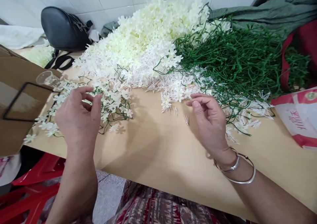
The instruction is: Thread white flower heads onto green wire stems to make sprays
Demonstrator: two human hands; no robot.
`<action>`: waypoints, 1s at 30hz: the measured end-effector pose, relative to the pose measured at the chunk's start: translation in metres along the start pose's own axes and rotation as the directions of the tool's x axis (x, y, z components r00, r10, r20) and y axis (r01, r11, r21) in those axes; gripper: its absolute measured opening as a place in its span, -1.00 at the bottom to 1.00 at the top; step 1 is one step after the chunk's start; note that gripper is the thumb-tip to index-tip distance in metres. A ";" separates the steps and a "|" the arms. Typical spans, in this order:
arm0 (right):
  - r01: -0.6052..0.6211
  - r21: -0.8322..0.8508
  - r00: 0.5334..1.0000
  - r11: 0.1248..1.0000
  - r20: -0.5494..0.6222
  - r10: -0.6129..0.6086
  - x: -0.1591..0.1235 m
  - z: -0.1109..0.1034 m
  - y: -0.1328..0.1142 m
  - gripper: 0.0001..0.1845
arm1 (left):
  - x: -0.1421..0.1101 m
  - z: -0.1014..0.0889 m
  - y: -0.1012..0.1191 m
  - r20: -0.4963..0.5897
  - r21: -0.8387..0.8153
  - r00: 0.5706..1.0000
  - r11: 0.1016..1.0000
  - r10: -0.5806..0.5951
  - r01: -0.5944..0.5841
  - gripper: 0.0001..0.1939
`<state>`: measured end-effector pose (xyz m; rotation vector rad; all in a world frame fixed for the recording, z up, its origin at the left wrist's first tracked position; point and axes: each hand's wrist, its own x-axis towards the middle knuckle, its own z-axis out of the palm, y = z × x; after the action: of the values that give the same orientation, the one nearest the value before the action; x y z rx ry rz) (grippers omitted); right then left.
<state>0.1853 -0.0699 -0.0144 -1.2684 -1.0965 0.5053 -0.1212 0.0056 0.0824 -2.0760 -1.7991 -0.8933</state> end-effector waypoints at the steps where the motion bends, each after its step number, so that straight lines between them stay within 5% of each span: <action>1: -0.007 0.003 1.000 1.000 0.001 0.007 0.000 0.000 0.000 -0.85 | -0.001 -0.001 -0.008 0.013 0.045 1.000 0.999 -0.008 0.008 -0.60; 3: -0.018 -0.001 1.000 1.000 0.009 0.018 -0.001 0.001 0.001 -0.86 | -0.002 -0.004 -0.013 0.017 0.094 1.000 0.995 0.024 -0.025 -0.56; 5: -0.029 -0.020 0.999 0.999 0.027 0.029 -0.003 0.001 0.003 -0.88 | -0.006 -0.003 -0.001 -0.115 0.056 0.987 0.993 0.114 -0.108 -0.61; 9: -0.041 -0.074 0.997 0.996 0.065 0.046 -0.004 0.000 0.006 -0.88 | -0.031 0.015 0.053 0.023 -0.354 0.919 0.863 0.394 -0.361 -0.83; 11: -0.042 -0.082 0.995 0.996 0.091 0.050 -0.005 -0.001 0.007 -0.87 | -0.050 0.029 0.080 0.117 -0.529 0.798 0.717 0.592 -0.454 -0.87; 15: -0.038 -0.107 0.994 0.994 0.099 0.049 -0.008 -0.004 0.007 -0.85 | -0.081 0.055 0.109 0.108 -0.580 0.452 0.426 0.885 -0.694 -0.89; 18: -0.077 -0.140 0.991 0.987 0.095 0.091 -0.010 -0.004 0.006 -0.80 | -0.090 0.067 0.112 0.009 -0.537 0.377 0.322 0.926 -0.779 -0.82; 21: -0.101 -0.163 0.987 0.982 0.107 0.119 -0.011 -0.004 0.004 -0.76 | -0.084 0.064 0.106 -0.070 -0.495 0.427 0.340 0.902 -0.800 -0.78; 23: -0.111 -0.169 0.986 0.979 0.108 0.130 -0.011 -0.004 0.002 -0.75 | -0.076 0.054 0.098 -0.099 -0.461 0.503 0.408 0.859 -0.788 -0.80; 26: -0.123 -0.164 0.986 0.979 0.094 0.139 -0.011 -0.002 -0.001 -0.73 | -0.064 0.034 0.077 -0.123 -0.386 0.685 0.601 0.718 -0.700 -0.84; 28: -0.120 -0.163 0.987 0.979 0.088 0.136 -0.011 -0.001 -0.002 -0.74 | -0.060 0.025 0.056 -0.179 -0.307 0.832 0.774 0.525 -0.554 -0.89; 30: -0.113 -0.167 0.987 0.980 0.094 0.129 -0.012 -0.001 -0.001 -0.74 | -0.060 0.021 0.032 -0.228 -0.141 0.904 0.906 0.362 -0.399 -0.87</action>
<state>0.1806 -0.0800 -0.0177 -1.4705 -1.1703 0.5894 -0.0874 -0.0377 0.0371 -2.2488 -1.1877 -1.1335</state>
